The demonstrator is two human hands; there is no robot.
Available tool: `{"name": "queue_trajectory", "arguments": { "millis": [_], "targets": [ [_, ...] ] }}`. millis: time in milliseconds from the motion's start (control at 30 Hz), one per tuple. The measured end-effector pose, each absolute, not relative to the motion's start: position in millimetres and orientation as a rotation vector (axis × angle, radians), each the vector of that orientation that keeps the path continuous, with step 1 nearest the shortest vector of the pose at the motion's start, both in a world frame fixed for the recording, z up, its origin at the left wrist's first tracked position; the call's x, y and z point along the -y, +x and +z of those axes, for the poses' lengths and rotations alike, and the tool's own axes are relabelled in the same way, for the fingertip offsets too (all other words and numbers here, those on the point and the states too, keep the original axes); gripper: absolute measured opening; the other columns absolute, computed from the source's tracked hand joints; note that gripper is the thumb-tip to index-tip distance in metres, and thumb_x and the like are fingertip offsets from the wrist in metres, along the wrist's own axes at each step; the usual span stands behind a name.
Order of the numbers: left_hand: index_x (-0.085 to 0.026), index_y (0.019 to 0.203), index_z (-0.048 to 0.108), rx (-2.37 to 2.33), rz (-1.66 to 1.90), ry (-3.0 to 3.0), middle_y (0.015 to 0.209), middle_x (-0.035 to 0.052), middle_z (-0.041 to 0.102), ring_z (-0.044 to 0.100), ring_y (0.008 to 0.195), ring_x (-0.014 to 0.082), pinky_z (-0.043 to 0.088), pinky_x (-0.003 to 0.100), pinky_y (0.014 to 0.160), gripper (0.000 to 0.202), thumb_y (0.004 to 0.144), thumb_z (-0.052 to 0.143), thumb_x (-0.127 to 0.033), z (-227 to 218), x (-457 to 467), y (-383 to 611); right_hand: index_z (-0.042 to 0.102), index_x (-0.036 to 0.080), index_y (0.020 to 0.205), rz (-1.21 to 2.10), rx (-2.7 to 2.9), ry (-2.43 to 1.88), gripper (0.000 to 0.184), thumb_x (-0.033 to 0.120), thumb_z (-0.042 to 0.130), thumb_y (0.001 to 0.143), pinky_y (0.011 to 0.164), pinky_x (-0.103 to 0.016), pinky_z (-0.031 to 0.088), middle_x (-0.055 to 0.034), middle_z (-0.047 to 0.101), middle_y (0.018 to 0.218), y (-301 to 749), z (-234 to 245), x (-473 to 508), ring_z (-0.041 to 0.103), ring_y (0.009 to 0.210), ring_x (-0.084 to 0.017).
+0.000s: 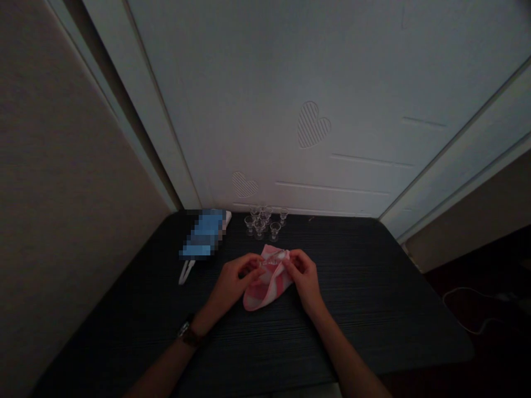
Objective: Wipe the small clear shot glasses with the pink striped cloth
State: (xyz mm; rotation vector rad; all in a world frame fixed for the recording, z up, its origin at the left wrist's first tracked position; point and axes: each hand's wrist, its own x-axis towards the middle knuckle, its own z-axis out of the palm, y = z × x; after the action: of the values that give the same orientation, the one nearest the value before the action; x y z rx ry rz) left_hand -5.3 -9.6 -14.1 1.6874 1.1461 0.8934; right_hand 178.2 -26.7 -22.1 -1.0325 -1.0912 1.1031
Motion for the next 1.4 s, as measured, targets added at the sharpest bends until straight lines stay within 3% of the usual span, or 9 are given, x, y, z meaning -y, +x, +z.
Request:
{"name": "queue_trajectory", "arguments": {
  "millis": [200,400,800,933,1133,1400],
  "targets": [
    [-0.022,0.114,0.054,-1.124,0.966,1.736,0.09,0.0031,0.065,0.062,0.082,0.0177,0.05,0.025,0.064,0.039,0.076,0.061,-0.029,-15.1,8.3,-3.3,0.06,0.018,0.08,1.137,1.061,-1.018,0.013,0.029,0.065,0.075,0.052,-0.02,0.033,0.003,0.054,0.068,177.8,-21.3,25.7,0.046,0.058,-0.009],
    [-0.023,0.109,0.057,-1.118,0.952,1.809,0.103,0.0042,0.062,0.06,0.089,0.0177,0.05,0.027,0.07,0.029,0.08,0.057,-0.028,-14.1,8.3,-4.7,0.06,0.018,0.081,1.132,1.076,-1.002,0.012,0.028,0.065,0.076,0.052,-0.02,0.033,0.0029,0.055,0.07,178.1,-21.3,26.6,0.046,0.058,-0.009],
    [-0.018,0.083,0.063,-1.202,0.919,1.869,0.082,0.0028,0.063,0.059,0.074,0.0165,0.046,0.023,0.058,0.019,0.078,0.057,-0.035,-10.7,8.6,-5.5,0.059,0.018,0.08,1.092,1.109,-1.046,0.013,0.03,0.064,0.076,0.051,-0.021,0.032,0.0028,0.052,0.068,178.2,-23.2,26.9,0.045,0.058,-0.01],
    [-0.018,0.092,0.063,-1.208,0.885,1.816,0.084,0.0032,0.064,0.06,0.074,0.0169,0.047,0.024,0.06,0.022,0.079,0.057,-0.035,-9.4,9.0,-5.1,0.059,0.018,0.08,1.1,1.115,-1.043,0.013,0.03,0.064,0.076,0.051,-0.021,0.032,0.0028,0.052,0.068,178.0,-20.9,27.8,0.045,0.058,-0.009],
    [-0.022,0.117,0.05,-1.124,0.938,1.716,0.085,0.0011,0.062,0.061,0.076,0.0162,0.049,0.025,0.064,0.042,0.077,0.06,-0.032,-10.0,11.2,-1.9,0.058,0.018,0.078,1.094,1.113,-1.044,0.015,0.032,0.064,0.076,0.05,-0.021,0.032,0.0033,0.052,0.066,177.9,-20.8,26.1,0.043,0.055,-0.009],
    [-0.021,0.106,0.06,-1.156,0.922,1.776,0.085,0.0027,0.063,0.06,0.073,0.0167,0.049,0.026,0.063,0.031,0.076,0.059,-0.03,-15.5,9.9,-4.8,0.059,0.019,0.079,1.084,1.108,-1.094,0.018,0.036,0.063,0.075,0.05,-0.021,0.031,0.0028,0.052,0.066,178.1,-20.1,27.1,0.042,0.055,-0.01]
  ]
}}
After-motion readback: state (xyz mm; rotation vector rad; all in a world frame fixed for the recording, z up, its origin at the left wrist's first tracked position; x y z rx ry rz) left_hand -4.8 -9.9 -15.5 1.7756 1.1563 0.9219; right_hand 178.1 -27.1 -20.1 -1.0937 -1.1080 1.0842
